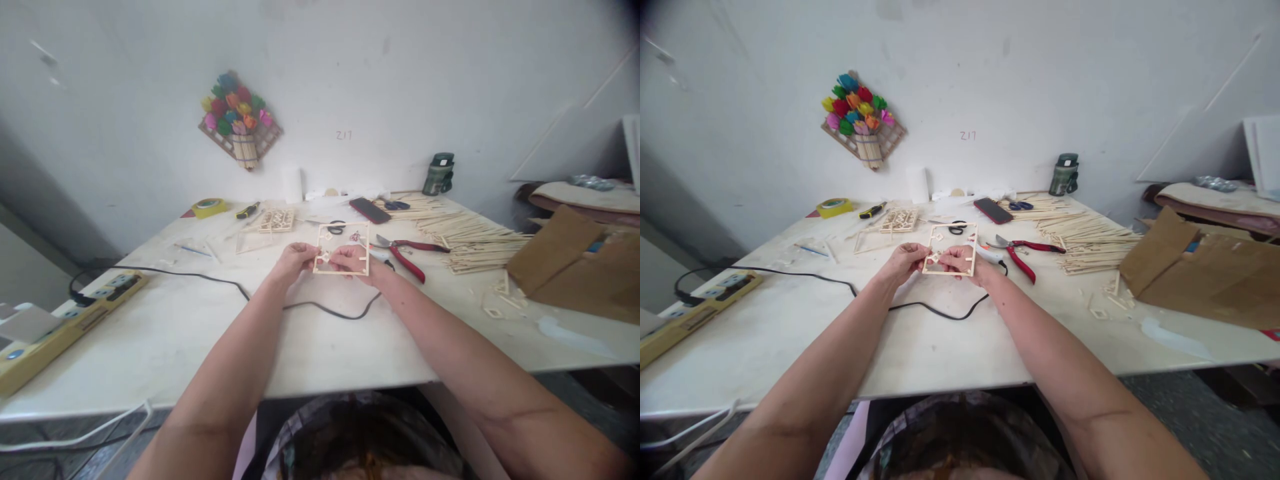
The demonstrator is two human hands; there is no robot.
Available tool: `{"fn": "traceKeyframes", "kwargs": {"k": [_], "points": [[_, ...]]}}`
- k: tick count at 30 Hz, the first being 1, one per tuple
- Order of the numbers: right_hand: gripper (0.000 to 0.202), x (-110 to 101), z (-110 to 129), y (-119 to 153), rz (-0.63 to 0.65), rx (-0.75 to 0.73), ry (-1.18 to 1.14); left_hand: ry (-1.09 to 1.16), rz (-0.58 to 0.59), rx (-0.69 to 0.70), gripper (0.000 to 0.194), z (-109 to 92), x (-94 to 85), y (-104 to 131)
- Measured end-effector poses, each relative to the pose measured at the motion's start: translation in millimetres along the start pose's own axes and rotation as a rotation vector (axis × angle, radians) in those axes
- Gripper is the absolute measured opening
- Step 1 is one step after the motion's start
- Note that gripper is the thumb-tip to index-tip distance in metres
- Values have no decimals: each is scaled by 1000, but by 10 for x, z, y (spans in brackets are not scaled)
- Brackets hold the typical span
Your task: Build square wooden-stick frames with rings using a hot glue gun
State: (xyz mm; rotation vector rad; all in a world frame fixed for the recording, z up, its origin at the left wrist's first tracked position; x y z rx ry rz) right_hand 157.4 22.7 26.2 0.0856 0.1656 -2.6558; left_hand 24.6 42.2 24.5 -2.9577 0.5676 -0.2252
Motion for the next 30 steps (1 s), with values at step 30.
{"fn": "traceKeyframes", "kwargs": {"k": [30], "points": [[39,-636,90,71,-199,-10,-418,-20,-122,41,23,-107,-133,30]]}}
Point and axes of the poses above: each hand's wrist, its own y-axis away from the middle knuckle, its own x-axis out of the palm, z = x × y, the point moved 6 cm from there along -y, towards the middle knuckle, and after that the axes turned 3 degrees about z, right-handed, at the moved point
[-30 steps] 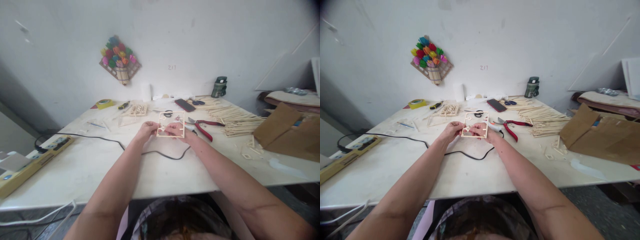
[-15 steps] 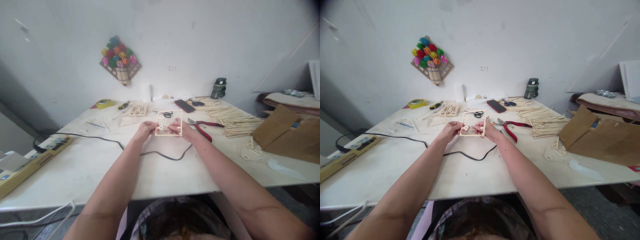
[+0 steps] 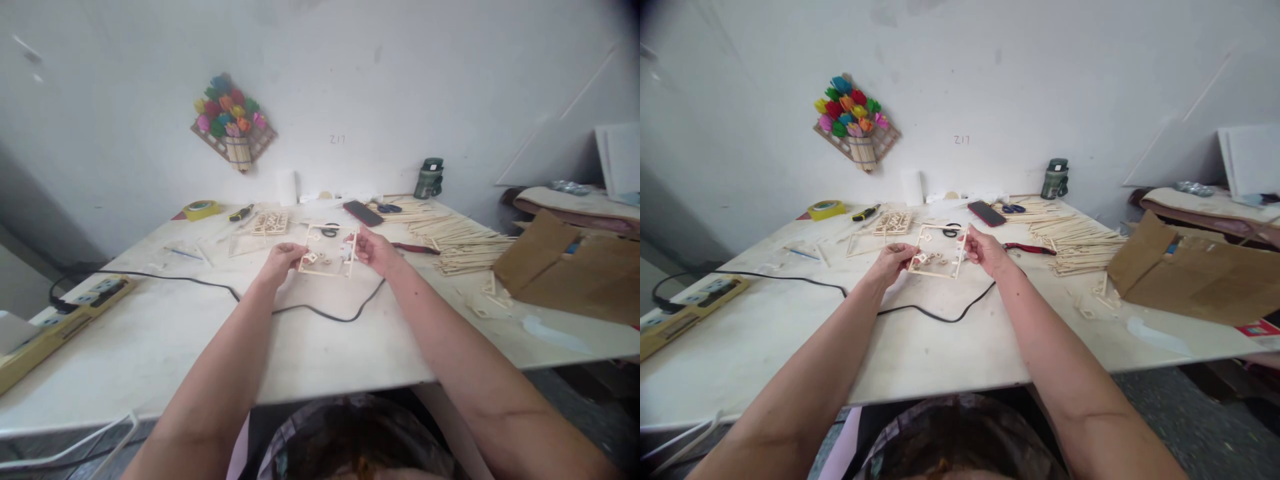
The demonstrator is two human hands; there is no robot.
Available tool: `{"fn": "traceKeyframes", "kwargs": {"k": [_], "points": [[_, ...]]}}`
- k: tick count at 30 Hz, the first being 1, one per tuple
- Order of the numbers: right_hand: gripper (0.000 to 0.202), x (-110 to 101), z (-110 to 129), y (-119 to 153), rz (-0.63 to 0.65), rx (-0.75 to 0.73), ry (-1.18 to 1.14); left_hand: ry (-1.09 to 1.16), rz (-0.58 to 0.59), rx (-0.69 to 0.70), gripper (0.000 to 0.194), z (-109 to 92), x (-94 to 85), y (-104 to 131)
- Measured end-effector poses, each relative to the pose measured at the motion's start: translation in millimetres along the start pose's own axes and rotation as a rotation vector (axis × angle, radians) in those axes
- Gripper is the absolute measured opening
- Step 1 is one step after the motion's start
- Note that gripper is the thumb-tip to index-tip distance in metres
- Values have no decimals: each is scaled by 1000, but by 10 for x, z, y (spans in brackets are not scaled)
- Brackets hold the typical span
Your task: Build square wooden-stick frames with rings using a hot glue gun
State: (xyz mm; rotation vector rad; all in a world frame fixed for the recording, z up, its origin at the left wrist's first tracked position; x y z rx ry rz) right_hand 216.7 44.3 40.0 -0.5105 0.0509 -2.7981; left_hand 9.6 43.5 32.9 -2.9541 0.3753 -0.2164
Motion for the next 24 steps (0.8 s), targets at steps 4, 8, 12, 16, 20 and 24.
{"fn": "traceKeyframes", "kwargs": {"k": [4,8,12,16,20,24], "points": [[27,-12,10,30,-42,-27,83,-32,-7,-22,24,11,2,7],[25,-30,-6,23,-64,-24,87,15,-67,2,32,-1,-34,-6],[26,-48,-7,-8,-80,-85,57,109,-204,-12,51,14,-145,-37],[27,-76,-22,-38,-122,-135,33,175,-252,-31,54,58,-173,-56],[29,-47,-36,-39,-150,-176,22,79,-66,-48,48,102,15,-45],[30,72,-67,-7,-127,-175,9,10,75,-78,36,139,183,3]]}}
Point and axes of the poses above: each hand's wrist, its own y-axis away from the middle knuckle, its own x-axis out of the palm, z = x × y, the point moved 6 cm from there along -y, towards the middle knuckle, and after that the axes turned 3 degrees about z, right-handed, at the moved point
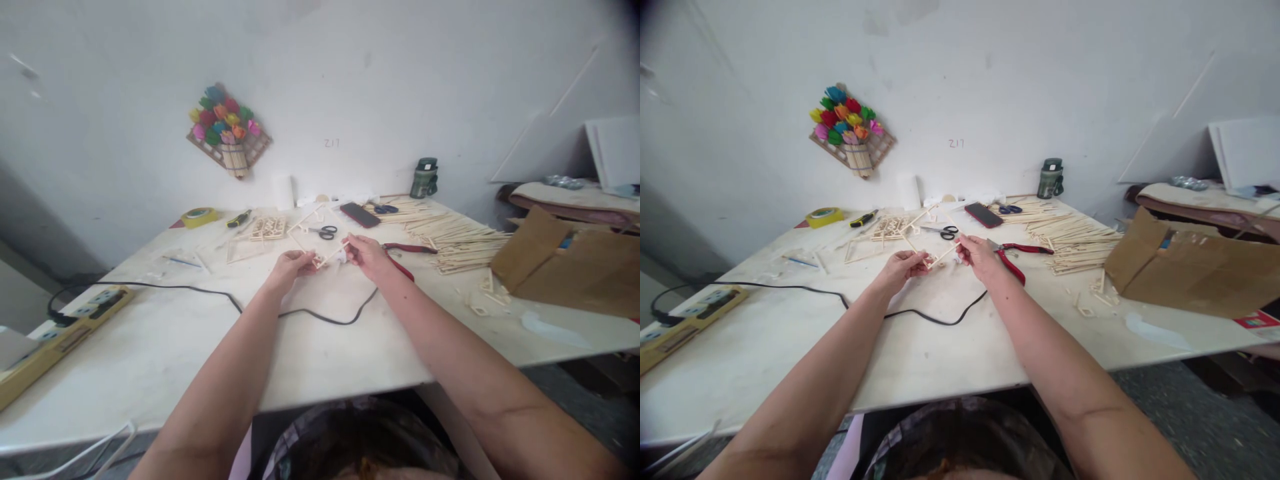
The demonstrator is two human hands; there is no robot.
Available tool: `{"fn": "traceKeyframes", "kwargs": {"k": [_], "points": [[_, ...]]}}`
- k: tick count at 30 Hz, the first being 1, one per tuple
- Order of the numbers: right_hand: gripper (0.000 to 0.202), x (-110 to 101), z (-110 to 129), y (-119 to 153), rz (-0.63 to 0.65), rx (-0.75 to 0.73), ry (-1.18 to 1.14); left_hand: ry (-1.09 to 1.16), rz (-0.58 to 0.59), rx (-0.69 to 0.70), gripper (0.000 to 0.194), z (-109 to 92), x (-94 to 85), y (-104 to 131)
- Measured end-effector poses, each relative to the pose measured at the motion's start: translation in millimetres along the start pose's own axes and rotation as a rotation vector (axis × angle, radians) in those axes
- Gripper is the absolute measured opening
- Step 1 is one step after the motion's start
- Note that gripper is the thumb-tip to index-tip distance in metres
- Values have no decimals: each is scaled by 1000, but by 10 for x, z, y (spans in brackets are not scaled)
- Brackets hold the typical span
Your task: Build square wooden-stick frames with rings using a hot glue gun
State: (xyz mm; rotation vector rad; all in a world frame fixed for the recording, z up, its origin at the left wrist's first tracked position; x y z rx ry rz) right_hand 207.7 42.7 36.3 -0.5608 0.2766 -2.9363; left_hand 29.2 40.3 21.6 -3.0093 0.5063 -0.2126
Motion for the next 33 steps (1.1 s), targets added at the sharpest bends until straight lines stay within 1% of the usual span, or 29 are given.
{"fn": "traceKeyframes", "kwargs": {"k": [2,4,9,14,16,19,22,23,25,27,30,33], "points": [[30,46,-13,22,7,0,-10,2,15,-13,33,8,30,12],[29,67,-27,32,2,-4,-19,19,2,-23,32,8,31,20],[29,52,-51,23,-20,-1,-32,74,-16,-35,29,0,36,26],[33,61,-64,16,11,20,-1,80,-35,3,28,-10,16,1],[36,47,-67,8,3,22,20,85,-44,16,28,-12,-5,-10],[37,4,-40,-11,-31,-23,37,109,-62,13,28,-4,-43,-16],[29,-40,10,-21,-69,-86,51,130,-70,8,29,4,-72,-16],[30,-46,24,-19,-75,-95,65,132,-66,5,29,6,-75,-16],[41,-19,34,-7,-43,-82,101,131,-51,-6,30,16,-71,-19],[47,46,32,16,30,-61,128,125,-32,-23,29,29,-57,-21],[46,145,5,48,130,-45,132,115,-10,-44,28,41,-32,-18],[41,183,-56,38,155,-29,120,113,23,-54,26,41,-1,-8]]}}
Point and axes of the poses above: each hand's wrist, its own y-axis away from the middle knuckle, its own x-axis out of the palm, z = x × y, the point moved 6 cm from there along -y, towards the middle knuckle, and after that the axes turned 3 degrees about z, right-handed, at the moved point
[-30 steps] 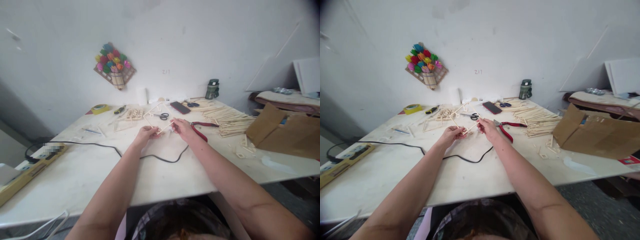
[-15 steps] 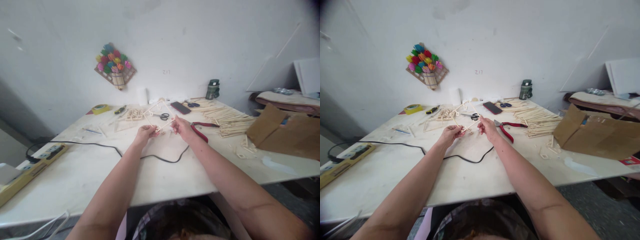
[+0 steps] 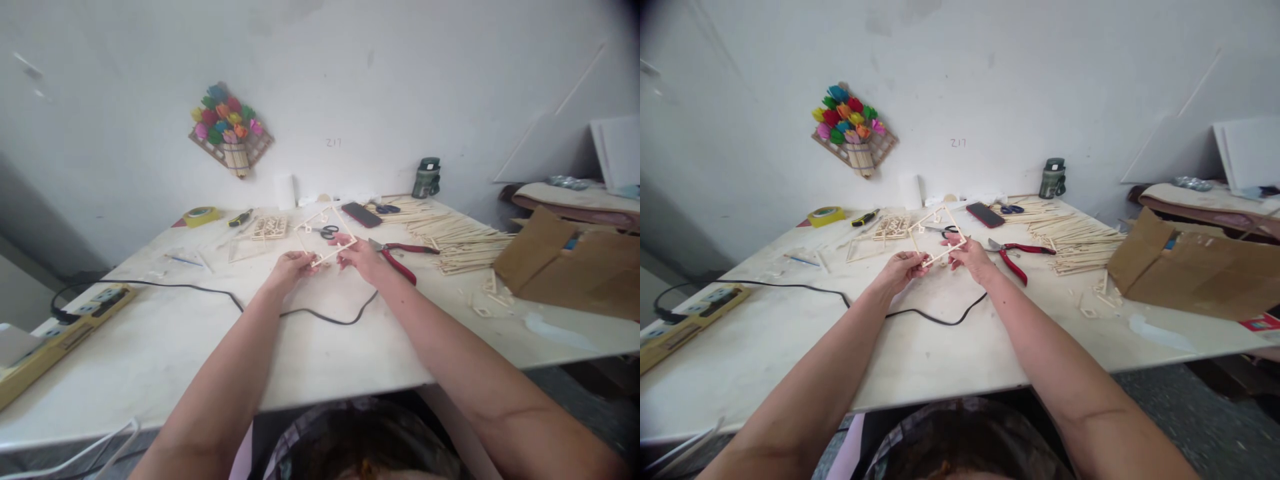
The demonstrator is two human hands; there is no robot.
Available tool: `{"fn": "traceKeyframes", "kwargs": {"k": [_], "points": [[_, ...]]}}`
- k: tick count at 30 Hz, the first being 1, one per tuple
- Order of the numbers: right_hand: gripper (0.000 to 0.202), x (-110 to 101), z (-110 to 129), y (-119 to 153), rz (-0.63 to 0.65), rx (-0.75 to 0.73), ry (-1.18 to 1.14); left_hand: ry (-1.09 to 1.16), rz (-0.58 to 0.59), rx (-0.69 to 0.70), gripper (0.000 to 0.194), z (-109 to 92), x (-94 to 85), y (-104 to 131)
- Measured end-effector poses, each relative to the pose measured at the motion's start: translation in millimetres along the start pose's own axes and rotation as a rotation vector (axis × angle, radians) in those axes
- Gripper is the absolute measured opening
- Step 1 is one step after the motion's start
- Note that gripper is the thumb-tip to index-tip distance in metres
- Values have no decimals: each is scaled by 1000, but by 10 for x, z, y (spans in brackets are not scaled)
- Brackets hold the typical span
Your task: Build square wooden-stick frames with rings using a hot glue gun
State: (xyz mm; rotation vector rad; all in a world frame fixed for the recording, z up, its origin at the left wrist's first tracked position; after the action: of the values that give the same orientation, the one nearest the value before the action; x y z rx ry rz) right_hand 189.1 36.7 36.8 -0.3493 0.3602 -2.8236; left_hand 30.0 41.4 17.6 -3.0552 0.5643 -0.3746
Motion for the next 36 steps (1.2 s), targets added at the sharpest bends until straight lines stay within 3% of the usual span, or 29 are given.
{"fn": "traceKeyframes", "kwargs": {"k": [5,13,17,22,29,36], "points": [[19,-70,-81,-47,-111,39,45,-8,14,-5,26,1,5,0],[21,-330,24,-1,-360,-54,-128,14,-30,30,30,-24,-44,-14],[23,-463,74,18,-468,-59,-206,47,-156,85,28,-113,-161,0],[25,-614,173,31,-545,-106,-190,112,-383,200,23,-208,-453,42],[23,-660,242,53,-567,-96,-103,-19,-575,162,25,-232,-664,125],[24,-446,176,0,-362,-31,220,-72,-749,91,16,-174,-823,146]]}}
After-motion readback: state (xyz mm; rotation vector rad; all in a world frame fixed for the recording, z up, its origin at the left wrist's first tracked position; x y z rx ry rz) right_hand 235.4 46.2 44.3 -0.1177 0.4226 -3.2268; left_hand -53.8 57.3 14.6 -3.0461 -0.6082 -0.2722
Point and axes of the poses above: each hand's wrist, its own y-axis away from the middle knuckle, its own x-axis out of the palm, z = x × y, the point moved 6 cm from there along -y, towards the middle knuckle, and after that the axes turned 3 degrees about z, right-handed, at the moved point
